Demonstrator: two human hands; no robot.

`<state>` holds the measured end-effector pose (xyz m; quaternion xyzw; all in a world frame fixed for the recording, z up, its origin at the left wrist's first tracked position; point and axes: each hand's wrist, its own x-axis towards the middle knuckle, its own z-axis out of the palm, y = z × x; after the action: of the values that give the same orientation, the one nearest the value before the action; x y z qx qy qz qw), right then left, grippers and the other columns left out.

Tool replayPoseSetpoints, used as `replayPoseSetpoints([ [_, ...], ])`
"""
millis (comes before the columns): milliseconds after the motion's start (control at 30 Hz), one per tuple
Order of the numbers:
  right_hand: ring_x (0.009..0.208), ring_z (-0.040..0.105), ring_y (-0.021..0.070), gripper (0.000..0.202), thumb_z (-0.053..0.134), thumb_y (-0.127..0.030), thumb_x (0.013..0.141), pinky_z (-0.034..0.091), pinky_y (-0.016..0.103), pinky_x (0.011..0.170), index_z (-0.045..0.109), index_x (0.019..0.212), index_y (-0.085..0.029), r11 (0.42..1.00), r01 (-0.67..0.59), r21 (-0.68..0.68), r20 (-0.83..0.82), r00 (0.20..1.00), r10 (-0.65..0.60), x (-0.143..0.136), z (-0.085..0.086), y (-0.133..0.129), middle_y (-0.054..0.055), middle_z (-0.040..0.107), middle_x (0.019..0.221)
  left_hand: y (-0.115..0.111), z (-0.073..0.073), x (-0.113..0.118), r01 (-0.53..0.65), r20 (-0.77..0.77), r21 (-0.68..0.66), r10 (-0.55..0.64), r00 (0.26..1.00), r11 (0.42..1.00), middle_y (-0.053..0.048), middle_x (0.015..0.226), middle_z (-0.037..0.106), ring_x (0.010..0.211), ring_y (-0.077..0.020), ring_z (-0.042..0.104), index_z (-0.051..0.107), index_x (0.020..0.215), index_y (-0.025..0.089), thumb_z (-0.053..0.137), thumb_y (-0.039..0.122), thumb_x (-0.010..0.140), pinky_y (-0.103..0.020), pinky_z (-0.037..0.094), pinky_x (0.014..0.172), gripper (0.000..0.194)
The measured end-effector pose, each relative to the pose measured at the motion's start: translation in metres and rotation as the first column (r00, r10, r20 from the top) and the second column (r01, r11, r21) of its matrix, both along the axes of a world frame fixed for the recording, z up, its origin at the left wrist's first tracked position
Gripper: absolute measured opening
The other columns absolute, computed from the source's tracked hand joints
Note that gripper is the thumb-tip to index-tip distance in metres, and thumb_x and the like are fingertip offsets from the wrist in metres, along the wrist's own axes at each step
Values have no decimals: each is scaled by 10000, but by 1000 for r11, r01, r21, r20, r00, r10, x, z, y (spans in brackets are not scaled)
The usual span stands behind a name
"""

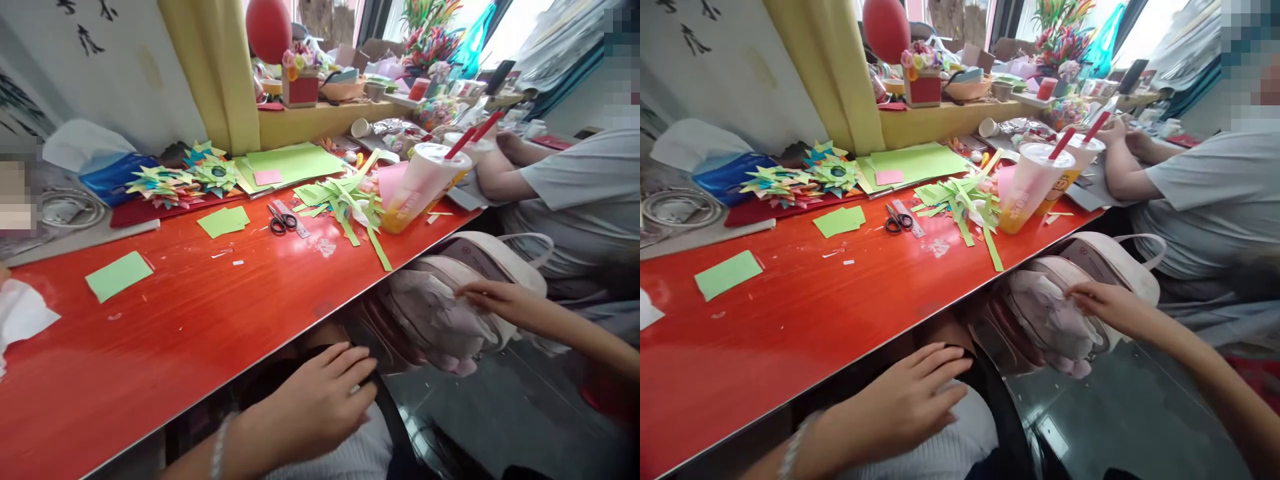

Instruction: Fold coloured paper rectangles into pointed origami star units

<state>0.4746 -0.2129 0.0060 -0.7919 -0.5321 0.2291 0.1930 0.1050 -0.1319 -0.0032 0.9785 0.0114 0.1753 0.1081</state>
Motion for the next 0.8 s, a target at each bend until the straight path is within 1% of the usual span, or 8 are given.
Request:
replayPoseSetpoints([
  [67, 707, 659, 207, 262, 551, -441, 802, 519, 315, 684, 633, 910, -217, 990, -56, -127, -388, 922, 2, -8, -13, -3, 81, 676, 791, 4, -19, 43, 10, 58, 11, -10, 998, 1000, -132, 1329, 536, 1269, -237, 473, 564, 1136, 96, 434, 260, 940, -350, 377, 1091, 287],
  [133, 624, 609, 175, 268, 554, -441, 796, 498, 291, 621, 603, 890, -195, 991, -49, -125, -460, 888, -14, -11, -20, -7, 39, 616, 706, 17, -34, 93, -25, 73, -7, 25, 997, 1000, -196, 1388, 458, 1326, -239, 416, 495, 1233, 49, 419, 219, 937, -339, 344, 1116, 350],
  [233, 519, 509, 152, 306, 487, -428, 827, 406, 263, 478, 613, 957, -182, 982, 186, 15, -162, 970, -182, 11, -23, -11, 11, 565, 644, 31, -44, 177, 2, 102, 24, -4, 995, 1000, -223, 1457, 369, 1392, -229, 316, 392, 1333, -6, 361, 121, 919, -312, 292, 1140, 435],
  [300, 677, 581, 194, 280, 441, -322, 839, 466, 307, 628, 615, 980, -153, 931, 314, 185, 106, 936, -337, 35, -23, -12, 85, 640, 795, 30, -46, 227, -1, 147, 68, -9, 989, 998, -229, 1493, 315, 1408, -231, 281, 329, 1379, -27, 341, 57, 881, -334, 272, 1146, 505],
  [400, 903, 635, 244, 258, 439, -184, 812, 460, 348, 853, 668, 918, -131, 959, 255, 124, 173, 946, -274, 62, -24, -8, 161, 695, 966, 22, -47, 270, 47, 196, 106, -67, 978, 993, -149, 1404, 481, 1343, -265, 381, 399, 1359, 41, 240, 63, 867, -445, 291, 1103, 517],
  [500, 1006, 647, 204, 292, 453, -190, 858, 457, 264, 912, 688, 1031, -184, 996, 89, 7, 152, 984, -89, 69, -26, -3, 96, 703, 1095, 16, -56, 263, 108, 170, 118, -127, 977, 987, -150, 1157, 640, 1129, -233, 582, 502, 1256, 61, 312, 121, 895, -473, 313, 1091, 412],
  [700, 1259, 456, 381, 420, 491, -178, 846, 339, 496, 1052, 540, 1211, 24, 983, 183, -13, 431, 888, -160, 55, -46, 0, 299, 518, 1286, 4, -103, 193, 33, -3, 77, -33, 999, 996, -101, 1228, 581, 1277, -197, 452, 507, 1232, 111, 250, 155, 958, -401, 170, 1194, 378],
  [800, 1344, 355, 346, 544, 536, -185, 821, 288, 429, 1106, 436, 1308, 37, 983, 179, -30, 502, 854, -140, 39, -68, 5, 285, 408, 1396, -2, -118, 179, 1, -25, 61, 1, 1000, 998, -124, 1353, 506, 1341, -197, 388, 433, 1326, 81, 234, 130, 950, -401, 190, 1188, 429],
])
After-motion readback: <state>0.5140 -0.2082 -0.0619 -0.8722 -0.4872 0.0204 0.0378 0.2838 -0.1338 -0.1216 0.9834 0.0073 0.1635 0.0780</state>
